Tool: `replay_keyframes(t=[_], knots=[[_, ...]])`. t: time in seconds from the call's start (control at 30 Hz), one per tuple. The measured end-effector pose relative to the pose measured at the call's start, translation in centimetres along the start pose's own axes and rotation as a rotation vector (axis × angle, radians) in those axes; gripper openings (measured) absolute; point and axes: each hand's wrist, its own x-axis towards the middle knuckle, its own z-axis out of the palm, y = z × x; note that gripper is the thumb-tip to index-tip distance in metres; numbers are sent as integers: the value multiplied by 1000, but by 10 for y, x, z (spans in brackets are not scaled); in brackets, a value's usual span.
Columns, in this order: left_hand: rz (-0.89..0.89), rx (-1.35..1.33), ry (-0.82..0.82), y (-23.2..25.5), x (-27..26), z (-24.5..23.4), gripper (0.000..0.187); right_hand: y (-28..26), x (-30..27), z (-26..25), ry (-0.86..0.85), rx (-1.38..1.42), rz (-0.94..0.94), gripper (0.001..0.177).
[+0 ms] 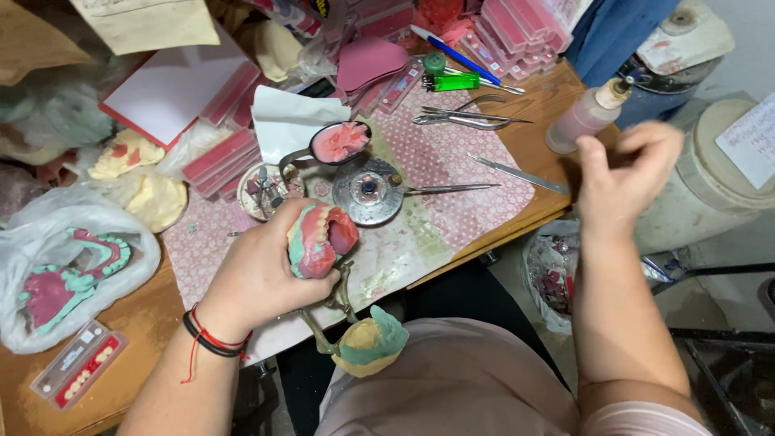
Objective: The person works on a dental mold, applying pink material to the gum area using a small metal tool and a liquid from a bottle. They then handle a small yellow object, manipulating it with their fingers and a tool.
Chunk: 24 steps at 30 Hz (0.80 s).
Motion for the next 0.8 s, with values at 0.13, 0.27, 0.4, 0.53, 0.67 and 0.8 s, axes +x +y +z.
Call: replay_keyframes(t=[0.13,0.27,0.4,0.53,0.67,0.8], knots=[[-28,-23,-16,5,-1,-5,80,30,4,4,-297,80,302,74],[41,-69,4,2,-4,-6,82,34,-4,9,-290,67,314,50],[152,-127,36,-12,-3,-2,90,-47,-13,11,-265,317,278,51],[115,-151,16,-9,-7,-9,82,-116,-51,23,-430,436,410,70],[114,-188,9,-12,-8,-8,80,-167,-64,41,-675,632,342,67],[118,-213,13,-10,-10,-12,84,-191,-62,48,-754,561,195,75]])
